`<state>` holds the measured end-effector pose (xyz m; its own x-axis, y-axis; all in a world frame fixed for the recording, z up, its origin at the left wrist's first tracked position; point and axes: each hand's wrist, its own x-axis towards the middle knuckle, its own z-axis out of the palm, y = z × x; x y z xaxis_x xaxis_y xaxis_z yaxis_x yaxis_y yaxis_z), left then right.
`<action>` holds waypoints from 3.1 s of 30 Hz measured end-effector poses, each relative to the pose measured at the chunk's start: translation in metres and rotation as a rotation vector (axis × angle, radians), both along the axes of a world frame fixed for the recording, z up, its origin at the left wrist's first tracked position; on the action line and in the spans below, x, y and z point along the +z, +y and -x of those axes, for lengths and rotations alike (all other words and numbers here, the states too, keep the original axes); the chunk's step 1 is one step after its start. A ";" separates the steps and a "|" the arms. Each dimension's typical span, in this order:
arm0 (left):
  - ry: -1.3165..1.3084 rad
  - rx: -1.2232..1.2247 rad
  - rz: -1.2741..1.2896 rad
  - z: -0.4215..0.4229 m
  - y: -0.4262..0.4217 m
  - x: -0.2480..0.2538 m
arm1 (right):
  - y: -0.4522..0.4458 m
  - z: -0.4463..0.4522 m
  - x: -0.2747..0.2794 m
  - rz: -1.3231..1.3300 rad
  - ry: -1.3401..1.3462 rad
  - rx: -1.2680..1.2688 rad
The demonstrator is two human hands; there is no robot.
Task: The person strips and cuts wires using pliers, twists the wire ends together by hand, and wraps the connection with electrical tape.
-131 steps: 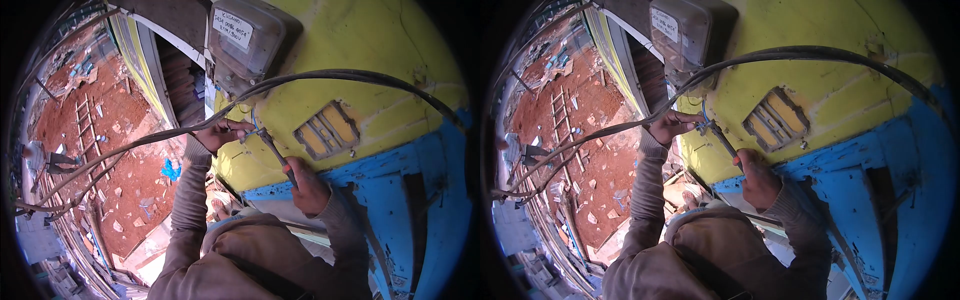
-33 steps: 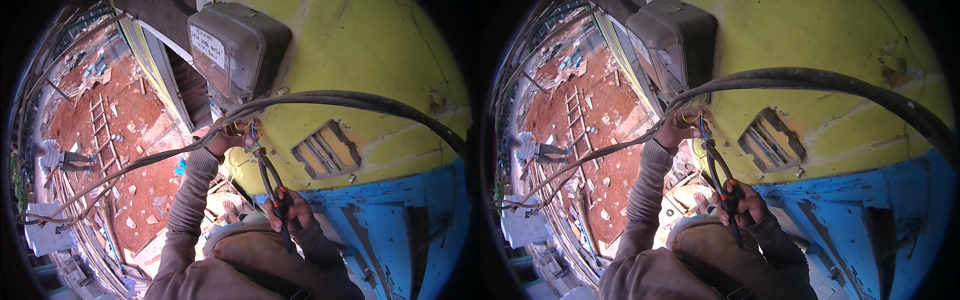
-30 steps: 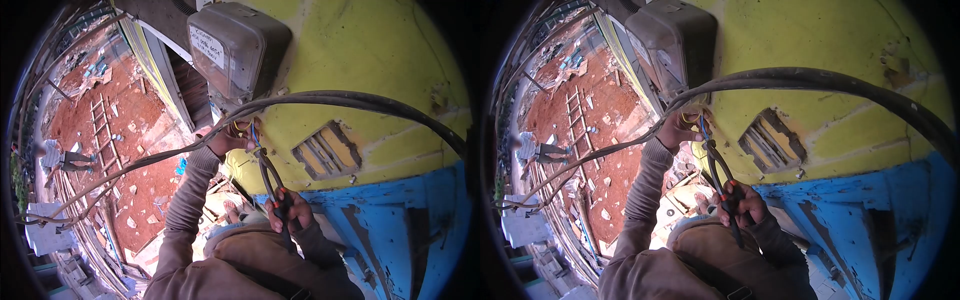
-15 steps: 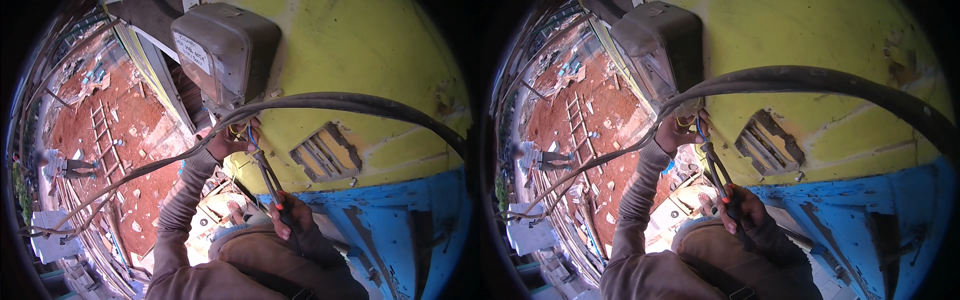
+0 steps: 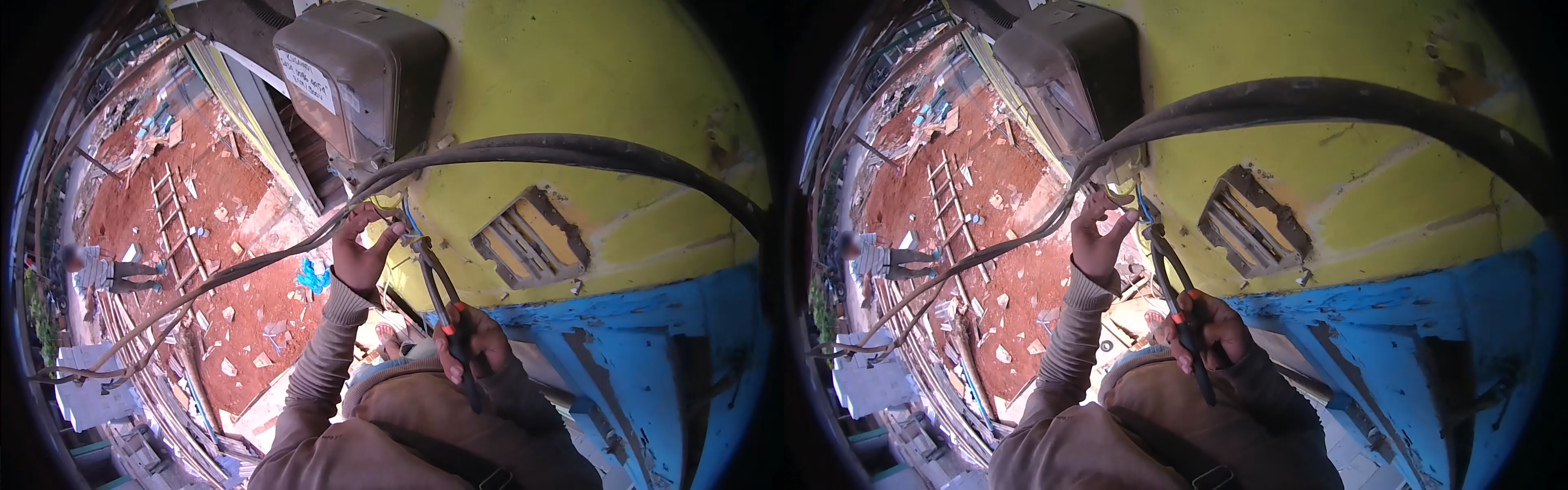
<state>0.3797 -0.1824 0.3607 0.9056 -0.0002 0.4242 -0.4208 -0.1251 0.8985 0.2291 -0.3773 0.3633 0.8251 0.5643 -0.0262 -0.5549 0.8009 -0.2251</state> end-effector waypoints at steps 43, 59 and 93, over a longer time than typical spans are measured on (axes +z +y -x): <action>-0.322 0.173 -0.427 0.062 0.002 0.025 | 0.009 -0.006 0.014 0.428 -0.132 -0.080; -0.268 0.122 -0.252 0.030 -0.008 -0.018 | 0.007 0.010 -0.001 0.618 -0.303 -0.134; 0.020 -0.062 0.024 0.022 -0.003 -0.029 | -0.081 0.156 0.117 2.608 -1.307 -1.137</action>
<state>0.3572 -0.1851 0.3315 0.9124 -0.0468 0.4065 -0.4091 -0.0780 0.9092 0.0730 -0.4585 0.4804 0.6991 0.1948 0.6880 0.2099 -0.9757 0.0629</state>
